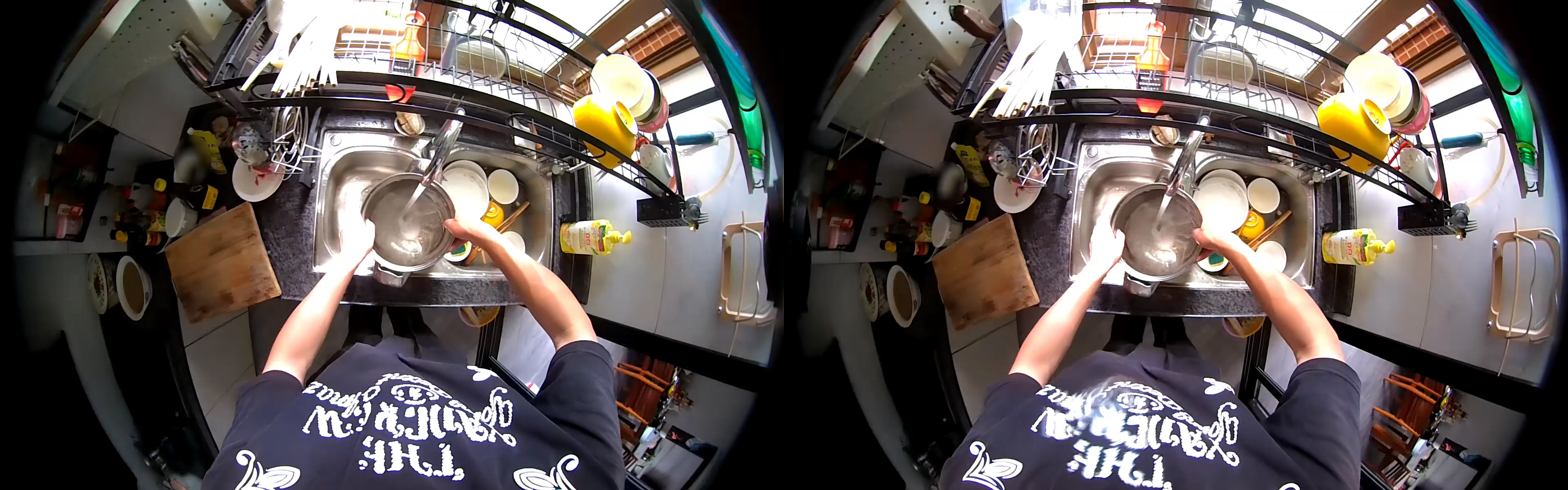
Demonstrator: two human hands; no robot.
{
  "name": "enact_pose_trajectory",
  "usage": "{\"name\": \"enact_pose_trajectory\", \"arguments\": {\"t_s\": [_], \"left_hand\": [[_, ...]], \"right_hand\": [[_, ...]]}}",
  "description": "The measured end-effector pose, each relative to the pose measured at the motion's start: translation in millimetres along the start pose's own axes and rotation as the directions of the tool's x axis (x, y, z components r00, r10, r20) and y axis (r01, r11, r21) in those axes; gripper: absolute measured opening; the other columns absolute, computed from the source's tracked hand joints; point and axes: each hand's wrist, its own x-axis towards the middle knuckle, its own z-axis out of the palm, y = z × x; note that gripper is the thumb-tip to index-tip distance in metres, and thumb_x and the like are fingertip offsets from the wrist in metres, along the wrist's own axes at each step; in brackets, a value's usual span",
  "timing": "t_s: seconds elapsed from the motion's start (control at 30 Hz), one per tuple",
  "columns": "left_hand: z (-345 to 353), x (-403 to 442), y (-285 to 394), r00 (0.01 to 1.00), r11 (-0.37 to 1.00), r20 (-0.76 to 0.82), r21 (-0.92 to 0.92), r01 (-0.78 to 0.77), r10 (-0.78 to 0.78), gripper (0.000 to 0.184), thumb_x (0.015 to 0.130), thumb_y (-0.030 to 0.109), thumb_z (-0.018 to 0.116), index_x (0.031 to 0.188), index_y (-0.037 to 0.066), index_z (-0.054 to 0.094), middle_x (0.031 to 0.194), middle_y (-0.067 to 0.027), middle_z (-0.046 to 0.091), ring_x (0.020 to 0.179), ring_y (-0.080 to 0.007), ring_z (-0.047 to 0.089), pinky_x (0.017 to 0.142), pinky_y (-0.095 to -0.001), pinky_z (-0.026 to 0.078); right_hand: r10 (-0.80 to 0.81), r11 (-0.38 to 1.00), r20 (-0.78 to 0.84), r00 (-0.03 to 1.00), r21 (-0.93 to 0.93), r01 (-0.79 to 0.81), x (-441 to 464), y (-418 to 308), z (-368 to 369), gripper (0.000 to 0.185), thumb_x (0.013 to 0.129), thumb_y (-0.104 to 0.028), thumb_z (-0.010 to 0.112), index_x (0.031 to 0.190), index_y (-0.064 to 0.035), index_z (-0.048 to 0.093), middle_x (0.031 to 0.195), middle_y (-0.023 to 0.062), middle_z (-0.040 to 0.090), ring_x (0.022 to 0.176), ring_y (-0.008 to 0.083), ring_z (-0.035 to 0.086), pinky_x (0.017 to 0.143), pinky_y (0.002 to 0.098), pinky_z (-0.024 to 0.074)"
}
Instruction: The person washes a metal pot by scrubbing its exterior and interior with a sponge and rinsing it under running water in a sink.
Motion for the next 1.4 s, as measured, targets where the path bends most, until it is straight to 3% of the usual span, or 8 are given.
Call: {"name": "enact_pose_trajectory", "arguments": {"t_s": [0.23, 0.37, 0.57, 0.9, 1.03, 1.1, 1.27, 1.4], "left_hand": [[57.1, 24.7, -7.3, 0.416, 0.388, 0.547, 0.173, -0.905, 0.726, 0.044, 0.081, 0.013, 0.052, 0.125, 0.01, 0.056, 0.139, -0.0161, 0.046, 0.13, -0.0317, 0.042, 0.111, -0.0451, 0.031], [136.9, 35.2, -102.9, 0.568, 0.593, 0.684, 0.24, -0.768, 0.458, 0.045, 0.084, 0.018, 0.05, 0.129, 0.012, 0.054, 0.142, -0.0133, 0.044, 0.133, -0.0277, 0.038, 0.114, -0.0442, 0.026], [164.8, 47.5, -65.7, 0.408, 0.028, 0.911, 0.407, -0.913, 0.056, 0.052, 0.092, 0.029, 0.044, 0.141, 0.013, 0.043, 0.152, -0.0083, 0.032, 0.14, -0.0234, 0.029, 0.118, -0.0409, 0.016], [105.1, 40.7, 7.6, -0.129, 0.913, 0.957, 0.2, -0.355, -0.259, 0.061, 0.087, 0.054, 0.05, 0.135, 0.016, 0.051, 0.129, -0.0164, 0.057, 0.118, -0.0322, 0.055, 0.098, -0.0432, 0.043], [91.8, 67.0, 2.5, 0.257, 0.711, 0.962, 0.247, -0.659, -0.097, 0.03, 0.086, 0.033, 0.054, 0.095, 0.011, 0.071, 0.088, -0.0161, 0.069, 0.082, -0.031, 0.067, 0.075, -0.0415, 0.052], [120.3, 92.7, -26.3, 0.355, 0.814, 0.908, 0.029, -0.58, 0.221, 0.025, 0.085, 0.025, 0.054, 0.088, 0.007, 0.071, 0.082, -0.0183, 0.068, 0.077, -0.0304, 0.067, 0.069, -0.0422, 0.054], [174.3, 104.2, -33.8, 0.496, 0.873, 0.789, 0.101, 0.478, -0.363, 0.035, 0.093, 0.033, 0.049, 0.085, 0.003, 0.063, 0.077, -0.0128, 0.066, 0.066, -0.0214, 0.064, 0.054, -0.0361, 0.05], [160.9, 93.9, -4.8, 0.394, 0.32, 0.866, -0.296, 0.9, -0.307, 0.022, 0.091, 0.017, 0.045, 0.089, 0.005, 0.063, 0.076, -0.0109, 0.062, 0.064, -0.0201, 0.06, 0.056, -0.0349, 0.051]], "right_hand": [[0.124, 0.992, 0.049, 0.991, -0.033, -0.122, -1.8, -2.2, -21.6, 0.029, 0.087, -0.01, 0.049, 0.105, 0.0104, 0.059, 0.084, 0.0171, 0.068, 0.056, 0.0237, 0.067, 0.05, 0.0309, 0.0595], [-0.057, 0.918, 0.156, 0.986, -0.379, 0.113, 5.4, -4.5, -28.7, 0.028, 0.087, -0.009, 0.047, 0.1, 0.0117, 0.06, 0.084, 0.0192, 0.068, 0.056, 0.0256, 0.068, 0.051, 0.0316, 0.0598], [0.138, 0.989, -0.075, 0.988, -0.045, -0.141, -27.2, -43.3, -23.3, 0.03, 0.089, -0.009, 0.044, 0.103, 0.0164, 0.054, 0.086, 0.0239, 0.068, 0.057, 0.0312, 0.069, 0.05, 0.0343, 0.0601], [0.106, 0.993, 0.055, 0.993, 0.043, -0.109, 0.5, -12.0, -29.5, 0.035, 0.091, -0.012, 0.039, 0.105, 0.018, 0.05, 0.084, 0.028, 0.065, 0.055, 0.0339, 0.068, 0.048, 0.0388, 0.0588], [0.123, 0.992, 0.051, 0.991, 0.024, -0.124, -1.9, -11.6, -33.5, 0.034, 0.091, -0.013, 0.041, 0.101, 0.017, 0.053, 0.082, 0.0226, 0.067, 0.055, 0.0255, 0.068, 0.051, 0.0306, 0.0593], [0.094, 0.995, 0.121, 0.988, -0.046, -0.089, 9.3, -2.7, -35.9, 0.035, 0.091, -0.013, 0.041, 0.102, 0.0172, 0.053, 0.083, 0.0234, 0.067, 0.055, 0.0259, 0.068, 0.051, 0.0307, 0.0595], [0.119, 0.992, 0.05, 0.992, 0.041, -0.121, -5.7, -17.4, -29.4, 0.033, 0.09, -0.01, 0.042, 0.105, 0.0173, 0.053, 0.084, 0.0238, 0.066, 0.055, 0.0269, 0.067, 0.05, 0.031, 0.06], [0.161, 0.978, 0.068, 0.985, 0.122, -0.169, -2.7, -14.1, -27.1, 0.031, 0.089, -0.008, 0.043, 0.105, 0.0173, 0.053, 0.085, 0.0238, 0.066, 0.055, 0.0274, 0.067, 0.05, 0.0311, 0.06]]}}
